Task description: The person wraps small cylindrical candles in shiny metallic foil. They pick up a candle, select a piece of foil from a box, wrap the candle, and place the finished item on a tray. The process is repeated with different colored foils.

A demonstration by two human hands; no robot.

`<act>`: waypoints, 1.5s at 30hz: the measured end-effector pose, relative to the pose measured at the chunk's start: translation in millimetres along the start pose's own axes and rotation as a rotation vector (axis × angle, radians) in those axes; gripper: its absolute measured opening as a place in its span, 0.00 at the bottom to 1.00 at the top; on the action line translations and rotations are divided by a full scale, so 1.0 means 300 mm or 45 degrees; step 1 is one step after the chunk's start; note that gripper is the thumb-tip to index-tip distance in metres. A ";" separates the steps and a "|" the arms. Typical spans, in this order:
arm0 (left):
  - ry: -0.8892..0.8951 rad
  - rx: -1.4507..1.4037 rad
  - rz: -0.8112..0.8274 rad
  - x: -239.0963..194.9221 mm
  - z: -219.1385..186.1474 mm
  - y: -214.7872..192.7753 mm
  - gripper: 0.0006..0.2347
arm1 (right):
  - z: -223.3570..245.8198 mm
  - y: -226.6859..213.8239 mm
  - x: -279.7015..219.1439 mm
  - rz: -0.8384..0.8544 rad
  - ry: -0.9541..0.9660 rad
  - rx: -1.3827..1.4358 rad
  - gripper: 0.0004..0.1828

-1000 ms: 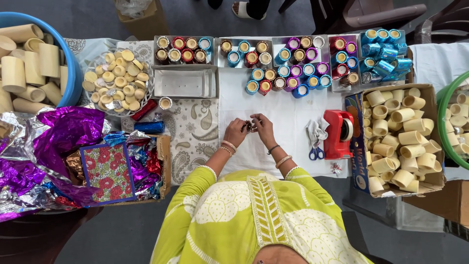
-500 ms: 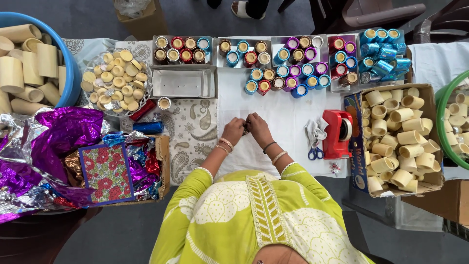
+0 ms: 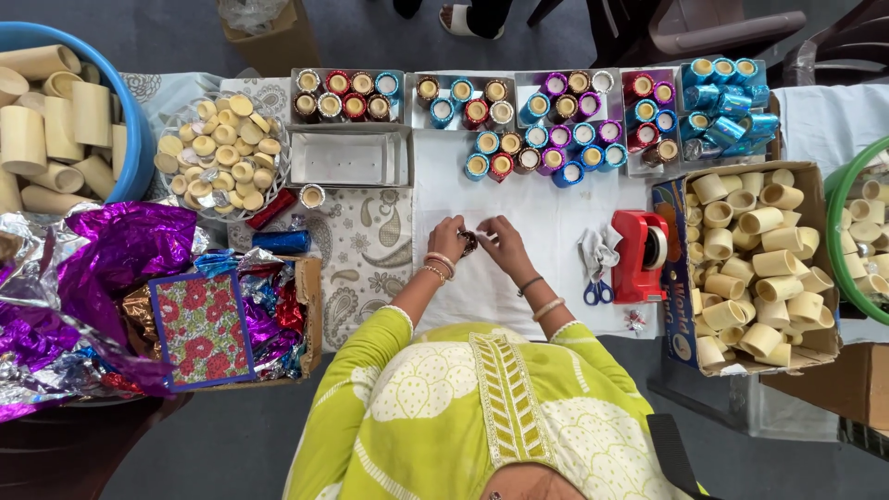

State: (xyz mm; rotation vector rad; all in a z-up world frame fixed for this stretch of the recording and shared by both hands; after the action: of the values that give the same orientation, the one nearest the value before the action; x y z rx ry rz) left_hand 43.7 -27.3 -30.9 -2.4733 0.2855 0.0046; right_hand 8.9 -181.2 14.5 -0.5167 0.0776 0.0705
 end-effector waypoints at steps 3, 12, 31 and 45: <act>-0.067 0.007 0.031 0.008 0.028 0.023 0.06 | 0.222 -0.046 -0.054 0.137 -0.291 -0.431 0.16; -0.061 -0.032 0.018 0.011 0.047 0.026 0.06 | 0.154 0.061 -0.016 0.388 -0.471 -0.621 0.06; -0.370 -0.400 0.127 -0.014 0.052 0.005 0.05 | 0.114 0.093 -0.071 0.016 -0.377 -0.664 0.11; -0.264 -0.338 0.060 -0.021 0.054 0.021 0.04 | 0.035 0.051 0.020 -0.079 -0.003 -0.216 0.09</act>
State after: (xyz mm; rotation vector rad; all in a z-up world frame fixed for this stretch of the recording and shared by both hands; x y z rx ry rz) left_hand 37.2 -21.0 -47.2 -2.7003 0.2673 0.3367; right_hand 13.9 -162.4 15.5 -0.6880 0.0534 0.0173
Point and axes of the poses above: each hand's wrist, its own x-axis towards the middle knuckle, its own y-axis out of the palm, z = x × y, the point moved 6 cm from there along x, towards the middle knuckle, and after that the axes turned 3 degrees about y, right-handed, at the moved point
